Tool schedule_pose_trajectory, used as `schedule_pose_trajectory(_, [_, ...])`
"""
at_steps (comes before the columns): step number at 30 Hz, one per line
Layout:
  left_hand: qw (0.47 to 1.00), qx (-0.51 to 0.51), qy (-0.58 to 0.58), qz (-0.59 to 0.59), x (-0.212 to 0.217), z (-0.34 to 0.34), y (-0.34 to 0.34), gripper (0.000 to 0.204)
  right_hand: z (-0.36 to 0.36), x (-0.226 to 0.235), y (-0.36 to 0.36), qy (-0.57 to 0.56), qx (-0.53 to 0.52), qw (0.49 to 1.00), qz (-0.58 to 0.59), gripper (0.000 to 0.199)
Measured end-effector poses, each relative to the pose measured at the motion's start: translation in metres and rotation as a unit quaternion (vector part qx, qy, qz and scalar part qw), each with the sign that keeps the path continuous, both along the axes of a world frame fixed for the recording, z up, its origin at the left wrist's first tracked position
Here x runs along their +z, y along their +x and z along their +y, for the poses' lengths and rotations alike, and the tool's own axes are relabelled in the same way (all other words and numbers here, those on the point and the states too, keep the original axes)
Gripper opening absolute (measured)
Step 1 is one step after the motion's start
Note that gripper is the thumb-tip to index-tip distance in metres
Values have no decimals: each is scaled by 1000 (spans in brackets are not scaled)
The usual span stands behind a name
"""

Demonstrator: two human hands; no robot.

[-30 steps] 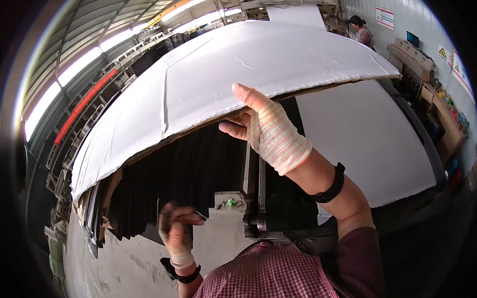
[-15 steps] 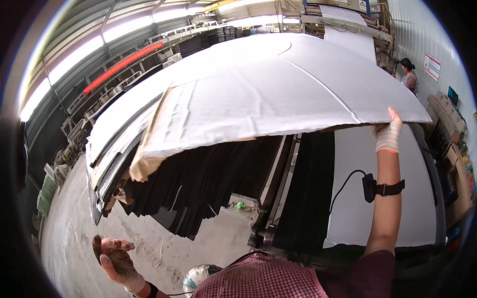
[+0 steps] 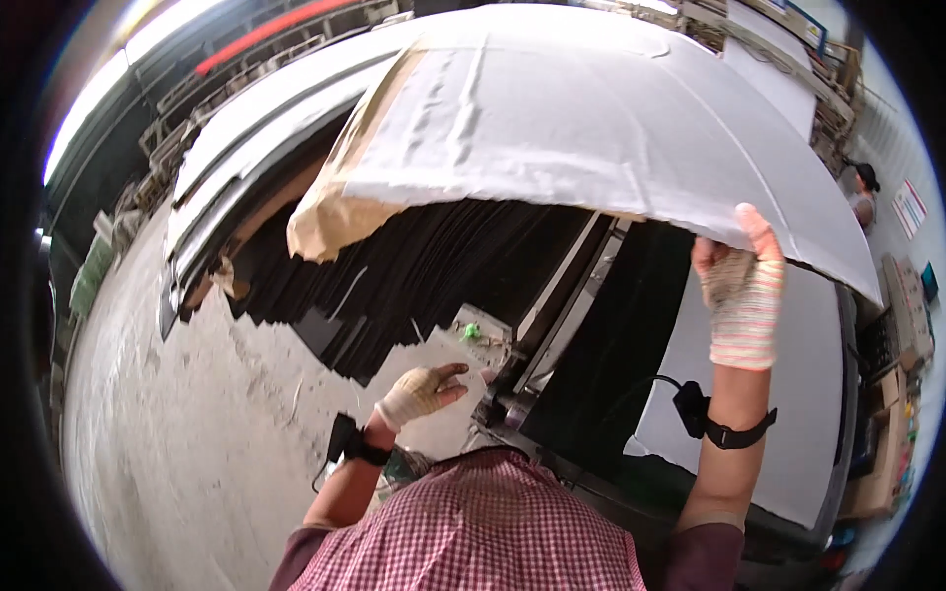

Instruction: The recorder picks up large sheets of white material from a stack and feeds them into an industrial processing machine.

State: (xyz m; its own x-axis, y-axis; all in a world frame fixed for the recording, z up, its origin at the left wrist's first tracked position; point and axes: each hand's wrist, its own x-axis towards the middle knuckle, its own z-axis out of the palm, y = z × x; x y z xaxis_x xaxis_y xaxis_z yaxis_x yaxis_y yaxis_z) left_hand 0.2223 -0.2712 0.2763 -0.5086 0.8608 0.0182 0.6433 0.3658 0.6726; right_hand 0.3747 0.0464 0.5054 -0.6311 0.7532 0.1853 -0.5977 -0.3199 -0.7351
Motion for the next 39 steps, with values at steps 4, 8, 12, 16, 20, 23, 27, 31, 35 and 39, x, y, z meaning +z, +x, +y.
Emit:
schedule_pose_trajectory(4, [801,144,234,-532,-42,-11,-27,47,30,-10,9,-10,36,999,-9,25])
schedule_pose_trajectory(8, [488,277,505,-656,-51,-36,-69,18,56,-18,2,-31,72,997,-16,32])
schedule_pose_trajectory(12, [477,301,499,-658,-31,-67,-95,24,64,-18,5,-7,60,998,-17,32])
schedule_pose_trajectory(16, [531,293,447,-658,-18,-96,-111,21,112,-27,15,-10,109,994,-9,37])
schedule_pose_trajectory(20, [581,296,401,-644,1,-119,-100,17,132,-22,23,-3,74,996,-44,38])
schedule_pose_trajectory(23, [668,335,328,-578,32,-119,-77,19,125,-21,23,-23,85,995,-46,41])
schedule_pose_trajectory(27, [867,194,188,-418,73,-116,-44,31,113,-22,18,-9,95,995,-24,44])
schedule_pose_trajectory(31, [920,51,131,-365,116,-97,-20,33,111,-26,16,-22,123,992,0,44])
schedule_pose_trajectory(35, [940,-6,115,-320,135,-84,-19,34,117,-25,19,-59,191,980,-11,33])
schedule_pose_trajectory(39, [954,29,96,-283,138,-74,-12,34,66,-10,5,-5,44,998,-36,21])
